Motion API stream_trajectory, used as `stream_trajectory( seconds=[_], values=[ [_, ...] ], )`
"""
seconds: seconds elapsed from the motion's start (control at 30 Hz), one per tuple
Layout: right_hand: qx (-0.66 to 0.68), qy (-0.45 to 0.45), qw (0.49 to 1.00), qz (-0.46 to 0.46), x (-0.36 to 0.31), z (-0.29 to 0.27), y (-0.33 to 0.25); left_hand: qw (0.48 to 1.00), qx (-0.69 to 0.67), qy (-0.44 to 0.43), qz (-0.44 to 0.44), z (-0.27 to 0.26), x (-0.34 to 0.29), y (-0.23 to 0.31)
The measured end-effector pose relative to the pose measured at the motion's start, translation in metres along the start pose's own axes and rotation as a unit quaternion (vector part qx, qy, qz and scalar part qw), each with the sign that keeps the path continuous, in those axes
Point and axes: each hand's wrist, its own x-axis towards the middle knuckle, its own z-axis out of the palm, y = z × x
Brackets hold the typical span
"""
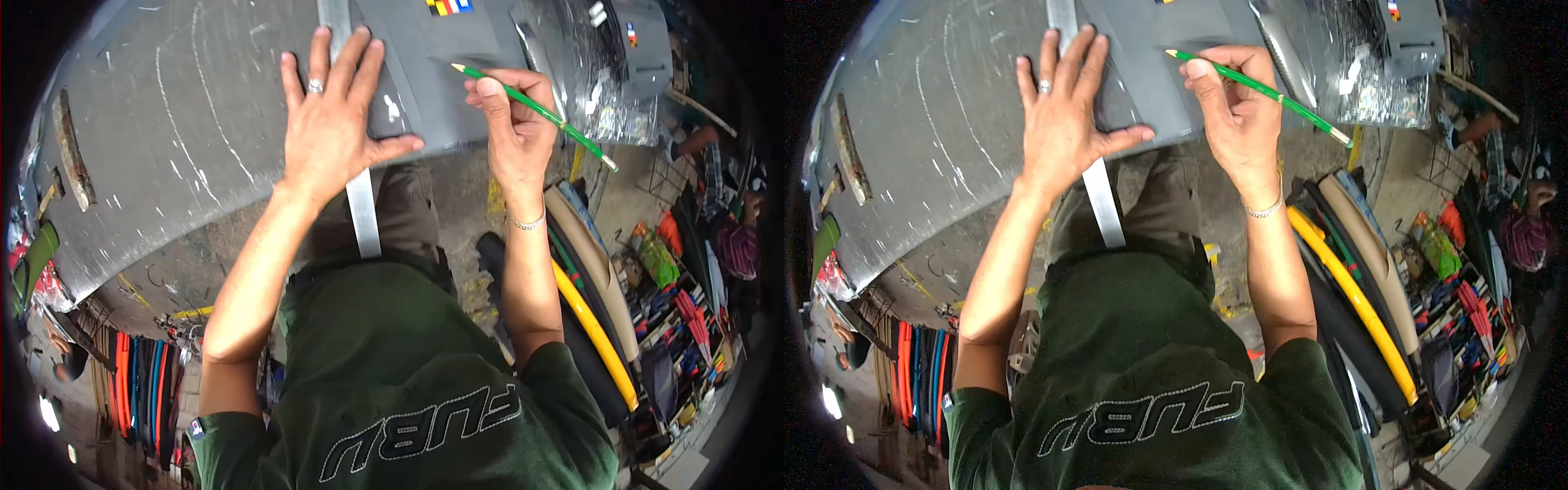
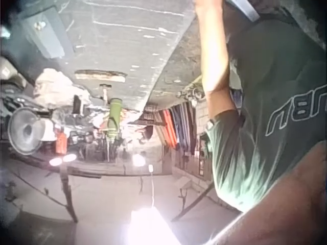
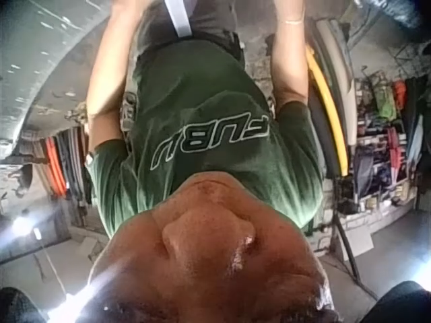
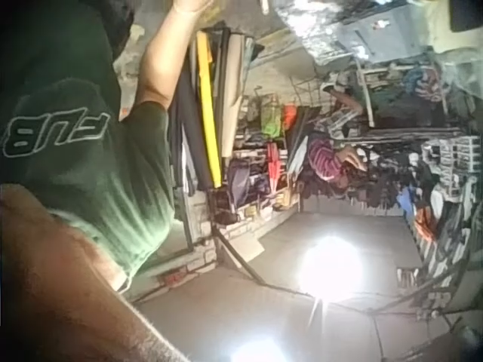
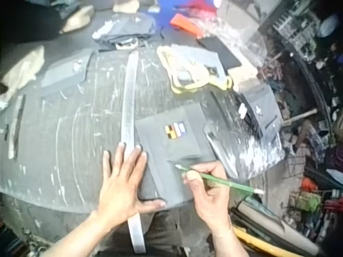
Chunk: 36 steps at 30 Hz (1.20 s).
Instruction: Cutting and marking fabric on a workbench using a ruler, utility knife, and pencil.
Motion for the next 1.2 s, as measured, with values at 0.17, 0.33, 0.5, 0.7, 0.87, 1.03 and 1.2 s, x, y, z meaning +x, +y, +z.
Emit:
stream_trajectory(
  seconds=[0.17,0.33,0.5,0.7,0.87,1.03,1.2],
  values=[
    [-0.067,-0.067,0.992,-0.086,0.064,0.023,0.022,0.999,-0.016,-0.030,-0.011,-0.002,-0.001,0.003],
    [-0.052,-0.102,0.992,-0.056,0.104,0.041,0.035,0.998,-0.026,-0.047,-0.016,-0.005,0.000,0.003],
    [-0.005,-0.170,0.982,-0.087,0.107,0.034,0.042,0.998,-0.011,-0.056,-0.018,-0.002,0.001,0.002],
    [-0.102,-0.173,0.978,-0.061,0.101,0.034,0.029,0.997,-0.035,-0.064,-0.032,0.001,0.000,0.000],
    [-0.131,-0.178,0.973,-0.070,0.102,0.035,0.026,0.996,-0.048,-0.065,-0.042,0.001,0.000,0.000],
    [-0.129,-0.173,0.973,-0.080,0.103,0.033,0.033,0.996,-0.051,-0.065,-0.043,0.001,0.000,0.000],
    [-0.253,-0.168,0.945,-0.120,0.109,0.035,0.030,0.996,-0.066,-0.045,-0.041,-0.004,0.001,0.000]
  ],
)
